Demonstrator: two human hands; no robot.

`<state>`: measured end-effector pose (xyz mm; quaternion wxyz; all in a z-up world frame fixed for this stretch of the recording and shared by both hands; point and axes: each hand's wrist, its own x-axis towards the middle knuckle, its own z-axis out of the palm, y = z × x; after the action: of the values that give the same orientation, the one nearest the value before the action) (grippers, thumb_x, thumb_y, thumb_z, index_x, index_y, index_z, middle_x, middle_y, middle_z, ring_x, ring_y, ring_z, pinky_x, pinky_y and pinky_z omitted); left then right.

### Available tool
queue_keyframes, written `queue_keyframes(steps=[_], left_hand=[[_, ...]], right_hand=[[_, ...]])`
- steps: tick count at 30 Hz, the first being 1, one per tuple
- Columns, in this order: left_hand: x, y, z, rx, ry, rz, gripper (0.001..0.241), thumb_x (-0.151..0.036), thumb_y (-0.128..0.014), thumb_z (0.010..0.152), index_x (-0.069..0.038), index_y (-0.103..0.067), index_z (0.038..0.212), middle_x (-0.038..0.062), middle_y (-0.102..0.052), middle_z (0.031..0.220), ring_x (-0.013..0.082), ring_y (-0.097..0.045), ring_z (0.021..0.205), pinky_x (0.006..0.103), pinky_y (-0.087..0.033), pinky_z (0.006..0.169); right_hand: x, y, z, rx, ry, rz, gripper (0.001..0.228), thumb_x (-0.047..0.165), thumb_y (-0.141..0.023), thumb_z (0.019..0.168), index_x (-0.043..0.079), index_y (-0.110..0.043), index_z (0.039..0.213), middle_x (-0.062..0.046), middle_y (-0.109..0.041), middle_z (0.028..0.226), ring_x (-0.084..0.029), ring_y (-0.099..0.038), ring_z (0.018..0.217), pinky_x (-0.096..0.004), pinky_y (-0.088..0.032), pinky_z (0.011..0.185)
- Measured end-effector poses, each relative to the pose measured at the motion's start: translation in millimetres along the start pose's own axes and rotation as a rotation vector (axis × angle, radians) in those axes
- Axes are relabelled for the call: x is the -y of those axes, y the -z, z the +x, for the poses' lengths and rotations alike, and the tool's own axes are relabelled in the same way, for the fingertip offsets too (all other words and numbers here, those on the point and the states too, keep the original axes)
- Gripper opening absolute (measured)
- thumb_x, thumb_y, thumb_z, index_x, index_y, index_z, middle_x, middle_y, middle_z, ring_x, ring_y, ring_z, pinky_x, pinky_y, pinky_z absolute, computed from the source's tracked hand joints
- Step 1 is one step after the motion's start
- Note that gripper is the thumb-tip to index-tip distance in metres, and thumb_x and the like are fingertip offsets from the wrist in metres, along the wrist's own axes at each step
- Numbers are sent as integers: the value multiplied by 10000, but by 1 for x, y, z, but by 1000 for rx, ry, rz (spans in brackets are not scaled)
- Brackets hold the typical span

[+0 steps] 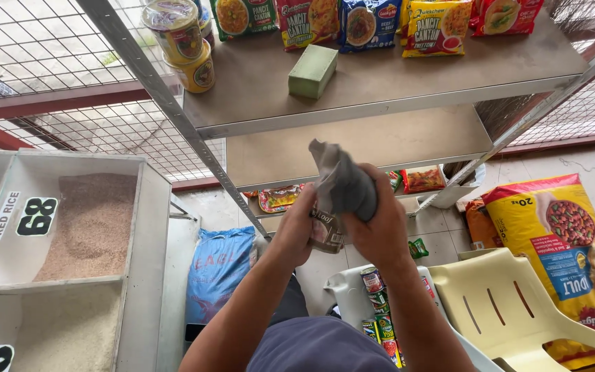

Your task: Wiping down canned meat products with a cleaning cloth and arranging them neatly on a grocery store shelf.

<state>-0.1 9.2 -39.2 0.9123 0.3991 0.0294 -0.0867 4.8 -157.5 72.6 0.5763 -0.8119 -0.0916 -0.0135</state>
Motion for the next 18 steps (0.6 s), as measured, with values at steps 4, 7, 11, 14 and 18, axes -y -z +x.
queue_keyframes(steps=[4,7,11,14,18], left_hand=[[-24,-27,-3,-44,14,-73,464,-383,-514,1046,-40,-549,1356,104,-651,1204,166,-675,998,295,-600,797],[-35,-40,-4,-38,20,-81,420,-356,-515,1031,-54,-541,1322,100,-652,1206,159,-692,1033,306,-611,848],[-35,-39,-11,42,8,-42,352,-293,-563,1080,-41,-527,1323,103,-642,1201,147,-665,1051,315,-580,868],[-27,-24,-13,126,3,-153,357,-295,-548,1091,-27,-554,1327,104,-657,1175,152,-675,1016,311,-583,846],[-13,2,-8,443,-67,-338,393,-309,-519,1221,61,-582,1335,167,-665,1103,219,-687,932,337,-580,781]], right_hand=[[19,8,-3,112,447,-82,917,158,-812,677,32,-388,1480,-242,-617,1298,-377,-633,1193,-411,-515,970],[-6,9,3,119,420,-69,888,164,-824,678,37,-434,1466,-234,-645,1276,-354,-659,1190,-409,-523,988],[7,9,0,-78,80,49,675,227,-799,840,92,-524,1442,-138,-745,1245,-267,-748,1148,-377,-590,995],[37,10,-6,42,748,-118,954,180,-869,628,-9,-398,1436,-247,-570,1314,-384,-561,1219,-445,-449,1020],[-7,-6,4,133,645,-107,975,197,-908,600,26,-435,1435,-202,-601,1281,-348,-615,1173,-412,-496,980]])
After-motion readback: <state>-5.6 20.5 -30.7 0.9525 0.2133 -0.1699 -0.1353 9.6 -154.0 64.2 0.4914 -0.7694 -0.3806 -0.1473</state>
